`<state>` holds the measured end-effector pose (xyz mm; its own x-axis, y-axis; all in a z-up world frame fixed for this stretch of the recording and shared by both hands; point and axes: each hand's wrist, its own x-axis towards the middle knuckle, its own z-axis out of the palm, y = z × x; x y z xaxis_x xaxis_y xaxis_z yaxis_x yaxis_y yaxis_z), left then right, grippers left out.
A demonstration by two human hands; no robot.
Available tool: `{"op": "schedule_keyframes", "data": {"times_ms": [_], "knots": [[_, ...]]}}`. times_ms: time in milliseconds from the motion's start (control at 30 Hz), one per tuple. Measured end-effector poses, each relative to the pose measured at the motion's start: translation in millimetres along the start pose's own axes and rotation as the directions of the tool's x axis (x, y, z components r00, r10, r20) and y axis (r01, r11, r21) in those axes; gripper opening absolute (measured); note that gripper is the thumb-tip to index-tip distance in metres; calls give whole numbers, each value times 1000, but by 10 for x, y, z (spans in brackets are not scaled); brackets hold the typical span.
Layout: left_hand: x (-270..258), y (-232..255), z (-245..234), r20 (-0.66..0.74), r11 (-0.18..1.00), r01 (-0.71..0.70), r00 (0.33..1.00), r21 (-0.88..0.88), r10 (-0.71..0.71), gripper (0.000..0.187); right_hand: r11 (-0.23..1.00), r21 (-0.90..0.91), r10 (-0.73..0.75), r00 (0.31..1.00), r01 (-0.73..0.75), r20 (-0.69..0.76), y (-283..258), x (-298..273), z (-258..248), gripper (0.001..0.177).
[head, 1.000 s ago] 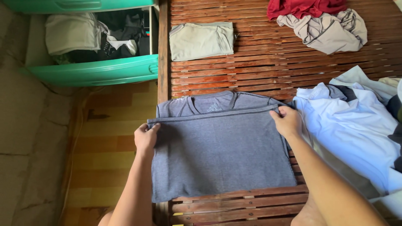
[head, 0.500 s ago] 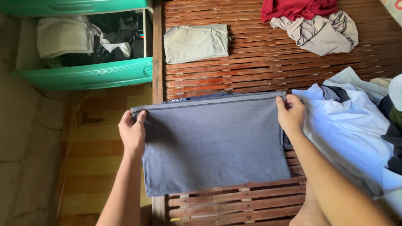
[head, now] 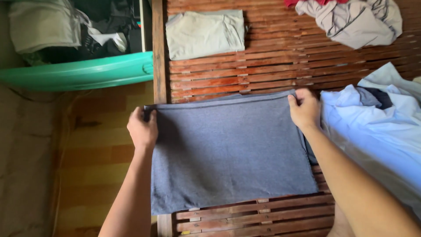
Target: Folding a grey t-shirt on a wooden bed.
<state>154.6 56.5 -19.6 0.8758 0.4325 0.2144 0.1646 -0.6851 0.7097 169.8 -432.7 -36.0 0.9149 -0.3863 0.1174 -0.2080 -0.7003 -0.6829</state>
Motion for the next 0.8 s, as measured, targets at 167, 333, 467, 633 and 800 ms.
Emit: {"op": "schedule_keyframes", "data": {"times_ms": [167, 333, 467, 633, 800], "knots": [[-345, 720, -19, -100, 880, -391, 898, 269, 429, 34, 843, -221, -505, 863, 490, -15, -804, -465, 59, 30], [-735, 757, 606, 345, 773, -619, 701, -139, 624, 47, 755, 46, -623, 692, 655, 365, -1136, -887, 518, 41], [-624, 747, 420, 469, 702, -705, 658, 106, 590, 64, 629, -268, -529, 655, 729, 540, -1181, -837, 471, 61], [-329, 428, 73, 488, 666, -616, 773, 421, 406, 67, 688, -484, -361, 834, 541, 418, -409, -450, 78, 70], [-516, 466, 191, 303, 788, -447, 890, 424, 342, 66, 641, -655, -316, 915, 400, 250, 15, -424, 41, 69]]}}
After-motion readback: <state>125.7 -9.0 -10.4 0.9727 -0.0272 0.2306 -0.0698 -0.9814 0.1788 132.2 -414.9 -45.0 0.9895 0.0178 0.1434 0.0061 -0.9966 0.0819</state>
